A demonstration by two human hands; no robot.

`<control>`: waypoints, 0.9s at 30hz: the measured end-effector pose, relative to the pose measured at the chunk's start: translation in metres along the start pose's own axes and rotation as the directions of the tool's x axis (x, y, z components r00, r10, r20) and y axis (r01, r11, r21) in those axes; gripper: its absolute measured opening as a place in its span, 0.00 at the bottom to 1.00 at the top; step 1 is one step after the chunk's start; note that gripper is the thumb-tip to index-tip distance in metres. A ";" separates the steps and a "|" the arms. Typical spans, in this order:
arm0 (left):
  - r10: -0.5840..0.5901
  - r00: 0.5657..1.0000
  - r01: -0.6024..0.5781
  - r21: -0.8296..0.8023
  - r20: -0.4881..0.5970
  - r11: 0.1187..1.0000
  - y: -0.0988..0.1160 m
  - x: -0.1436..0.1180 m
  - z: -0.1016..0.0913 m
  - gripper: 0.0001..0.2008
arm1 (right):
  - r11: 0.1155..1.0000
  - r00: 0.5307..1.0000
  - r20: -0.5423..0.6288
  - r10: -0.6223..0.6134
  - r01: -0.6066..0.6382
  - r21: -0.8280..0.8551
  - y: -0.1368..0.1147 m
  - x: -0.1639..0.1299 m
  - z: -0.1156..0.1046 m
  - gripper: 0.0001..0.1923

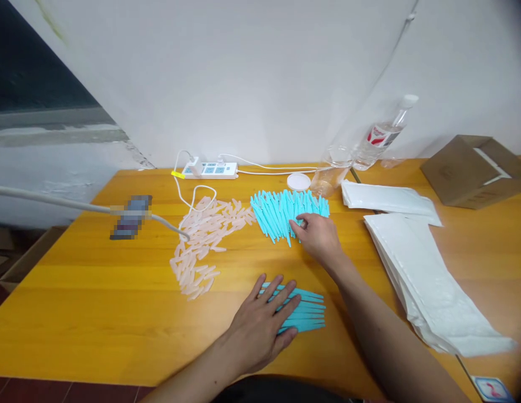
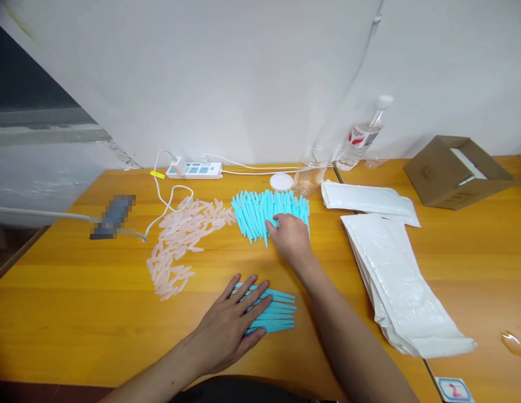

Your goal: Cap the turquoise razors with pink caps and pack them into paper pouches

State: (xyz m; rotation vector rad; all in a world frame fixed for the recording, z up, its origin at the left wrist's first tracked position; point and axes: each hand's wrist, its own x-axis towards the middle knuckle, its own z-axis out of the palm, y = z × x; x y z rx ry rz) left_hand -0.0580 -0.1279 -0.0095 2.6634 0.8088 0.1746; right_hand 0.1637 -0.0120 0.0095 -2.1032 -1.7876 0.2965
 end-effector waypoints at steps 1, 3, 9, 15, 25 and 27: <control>-0.001 1.000 0.001 -0.008 0.007 1.000 0.002 -0.001 -0.002 0.28 | 1.000 1.000 0.008 0.012 -0.012 -0.018 -0.004 0.008 0.002 0.19; -0.006 1.000 0.006 -0.026 0.007 1.000 0.002 -0.002 -0.009 0.30 | 0.999 0.999 0.043 0.033 -0.031 -0.040 -0.011 0.021 0.007 0.18; -0.221 0.958 0.221 -0.021 -0.183 0.975 -0.033 -0.009 -0.042 0.28 | 0.996 0.990 0.111 0.087 -0.090 0.016 -0.011 0.038 0.019 0.11; -0.420 0.833 0.425 -0.070 -0.360 0.902 -0.089 -0.037 -0.059 0.22 | 0.973 0.984 0.098 0.146 -0.161 0.166 -0.001 0.036 0.002 0.08; -0.445 0.848 0.476 0.044 -0.287 0.878 -0.126 -0.033 -0.064 0.15 | 0.636 0.914 0.403 -0.033 -0.292 0.714 0.022 -0.025 -0.017 0.10; -0.438 0.860 0.478 0.112 -0.261 0.871 -0.125 -0.024 -0.064 0.16 | 0.705 0.922 0.371 -0.107 -0.193 0.682 0.017 -0.036 -0.012 0.09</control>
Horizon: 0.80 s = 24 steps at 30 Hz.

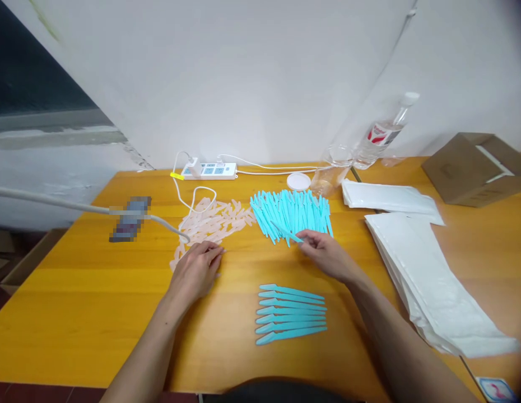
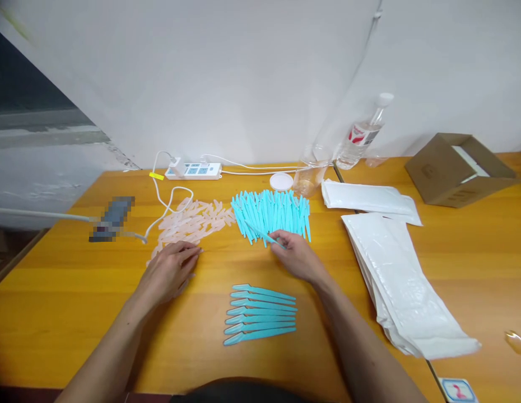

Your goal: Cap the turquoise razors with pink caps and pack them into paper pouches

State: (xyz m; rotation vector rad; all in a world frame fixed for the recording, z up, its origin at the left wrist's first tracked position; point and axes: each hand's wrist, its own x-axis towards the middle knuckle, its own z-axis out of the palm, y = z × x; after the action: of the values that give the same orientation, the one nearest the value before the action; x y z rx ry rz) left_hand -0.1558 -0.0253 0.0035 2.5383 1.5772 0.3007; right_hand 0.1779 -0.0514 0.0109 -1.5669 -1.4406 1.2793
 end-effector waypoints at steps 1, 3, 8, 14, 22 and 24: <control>0.002 1.000 -0.002 0.023 0.013 1.000 0.003 0.003 0.000 0.16 | 0.998 0.999 0.032 -0.042 0.043 -0.048 0.001 -0.003 0.006 0.12; 0.013 0.999 -0.015 0.042 0.043 0.999 0.008 0.008 -0.001 0.15 | 0.983 0.990 0.083 -0.114 0.124 -0.133 0.004 -0.008 0.016 0.21; 0.035 0.994 -0.031 -0.039 0.108 0.999 0.016 0.012 -0.006 0.14 | 0.903 0.971 0.035 -0.235 0.232 -0.361 0.013 -0.015 0.031 0.21; -0.085 0.993 0.117 -0.581 0.083 0.805 0.035 0.012 0.006 0.15 | 0.832 0.962 0.088 -0.258 0.267 -0.487 0.015 -0.021 0.028 0.18; -0.387 0.885 0.376 -0.886 0.257 0.270 0.059 0.009 0.026 0.20 | 0.797 0.952 0.146 -0.269 0.305 -0.521 0.017 -0.022 0.024 0.17; -0.362 0.894 0.374 -0.883 0.263 0.284 0.060 0.009 0.026 0.20 | 0.794 0.951 0.153 -0.268 0.308 -0.525 0.017 -0.022 0.024 0.17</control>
State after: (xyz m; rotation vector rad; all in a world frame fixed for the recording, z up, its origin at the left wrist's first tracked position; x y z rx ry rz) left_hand -0.0941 -0.0442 -0.0077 1.2271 1.3225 0.8268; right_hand 0.1633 -0.0794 -0.0074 -1.5605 -2.1332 0.7807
